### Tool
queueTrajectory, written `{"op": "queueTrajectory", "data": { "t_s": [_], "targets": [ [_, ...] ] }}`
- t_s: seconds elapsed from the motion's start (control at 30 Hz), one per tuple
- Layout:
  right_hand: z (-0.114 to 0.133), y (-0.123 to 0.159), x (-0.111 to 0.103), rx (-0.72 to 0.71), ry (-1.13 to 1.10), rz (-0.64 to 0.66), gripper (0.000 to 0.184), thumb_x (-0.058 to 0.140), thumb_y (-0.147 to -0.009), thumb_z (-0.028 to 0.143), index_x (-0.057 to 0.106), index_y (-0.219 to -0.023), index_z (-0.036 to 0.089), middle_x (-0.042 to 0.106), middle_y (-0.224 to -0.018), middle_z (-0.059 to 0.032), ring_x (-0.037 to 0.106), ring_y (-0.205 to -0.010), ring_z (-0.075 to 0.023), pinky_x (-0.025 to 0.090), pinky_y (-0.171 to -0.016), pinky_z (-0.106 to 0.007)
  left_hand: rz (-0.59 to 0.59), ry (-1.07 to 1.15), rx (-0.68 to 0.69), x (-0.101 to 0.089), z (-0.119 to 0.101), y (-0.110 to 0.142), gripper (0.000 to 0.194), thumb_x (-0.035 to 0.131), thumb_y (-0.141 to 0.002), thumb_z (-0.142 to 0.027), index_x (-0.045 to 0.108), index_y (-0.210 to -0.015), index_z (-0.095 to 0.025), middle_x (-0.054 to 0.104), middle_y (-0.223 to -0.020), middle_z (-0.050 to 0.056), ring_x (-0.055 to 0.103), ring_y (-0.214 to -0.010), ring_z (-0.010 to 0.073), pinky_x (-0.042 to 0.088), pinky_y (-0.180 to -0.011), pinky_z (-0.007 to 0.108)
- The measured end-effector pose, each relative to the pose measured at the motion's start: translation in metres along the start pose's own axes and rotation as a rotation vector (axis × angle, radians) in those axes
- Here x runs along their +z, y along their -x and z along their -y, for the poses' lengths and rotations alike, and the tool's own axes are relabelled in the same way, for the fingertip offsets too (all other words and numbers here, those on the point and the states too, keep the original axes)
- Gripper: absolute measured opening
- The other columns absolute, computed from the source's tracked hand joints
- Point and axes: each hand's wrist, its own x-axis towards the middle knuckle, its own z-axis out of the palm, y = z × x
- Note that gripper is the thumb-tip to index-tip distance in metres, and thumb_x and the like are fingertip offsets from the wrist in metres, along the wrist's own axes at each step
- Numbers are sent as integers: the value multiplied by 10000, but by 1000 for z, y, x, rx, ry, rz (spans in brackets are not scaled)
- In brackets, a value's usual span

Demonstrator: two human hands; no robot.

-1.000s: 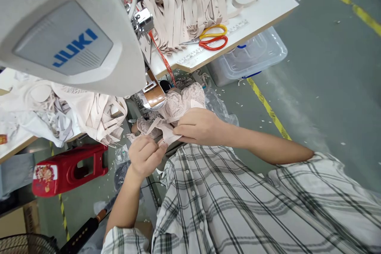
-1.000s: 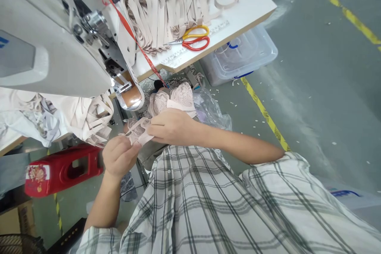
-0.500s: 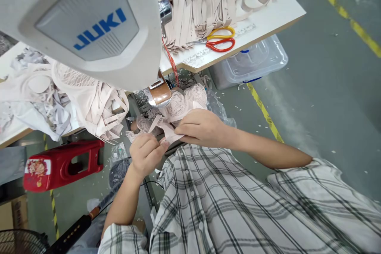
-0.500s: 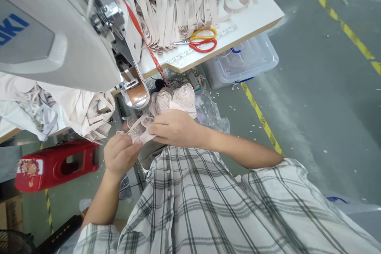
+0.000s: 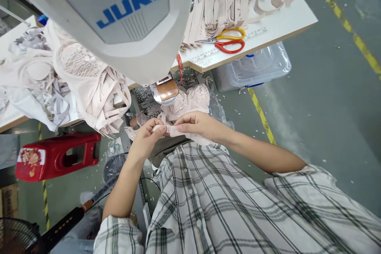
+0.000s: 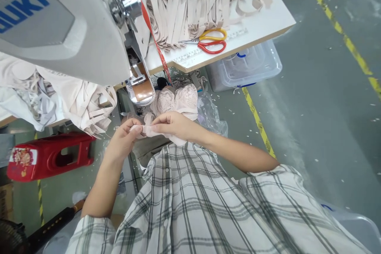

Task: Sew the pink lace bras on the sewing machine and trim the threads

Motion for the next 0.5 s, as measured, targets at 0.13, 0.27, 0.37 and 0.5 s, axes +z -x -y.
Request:
{"op": "queueTrajectory", "data": {
  "t_s": [0.13,0.27,0.37,0.5],
  "targets": [
    [2,0,1,36,-50,-6,278,717,-806,435,755,-897,175,688,-786,-19,550,-650,-112,374,-574,-255,1,136,-57,2,-1,-3,325,768,-777,-466,595,-803,-192,644,-684,-23,596,-628,111,467,-639,223],
    [1,-1,0,50,-68,-4,259,724,-807,431,747,-879,183,674,-757,-6,541,-635,-107,363,-573,-257,-4,184,-56,2,-2,-6,335,801,-744,-458,610,-781,-186,636,-650,-30,594,-602,102,464,-622,213],
    [-2,-2,-1,51,-68,0,270,728,-804,446,746,-882,189,676,-764,-5,539,-635,-109,370,-570,-258,-2,187,-55,1,0,-6,328,801,-745,-453,617,-779,-183,639,-643,-28,599,-595,102,465,-617,211],
    [-3,-3,0,49,-70,1,273,726,-802,441,736,-875,178,661,-752,-4,531,-631,-106,366,-561,-253,0,190,-45,1,2,-7,309,792,-759,-437,620,-790,-183,636,-634,-31,594,-584,96,465,-608,204]
  ]
}}
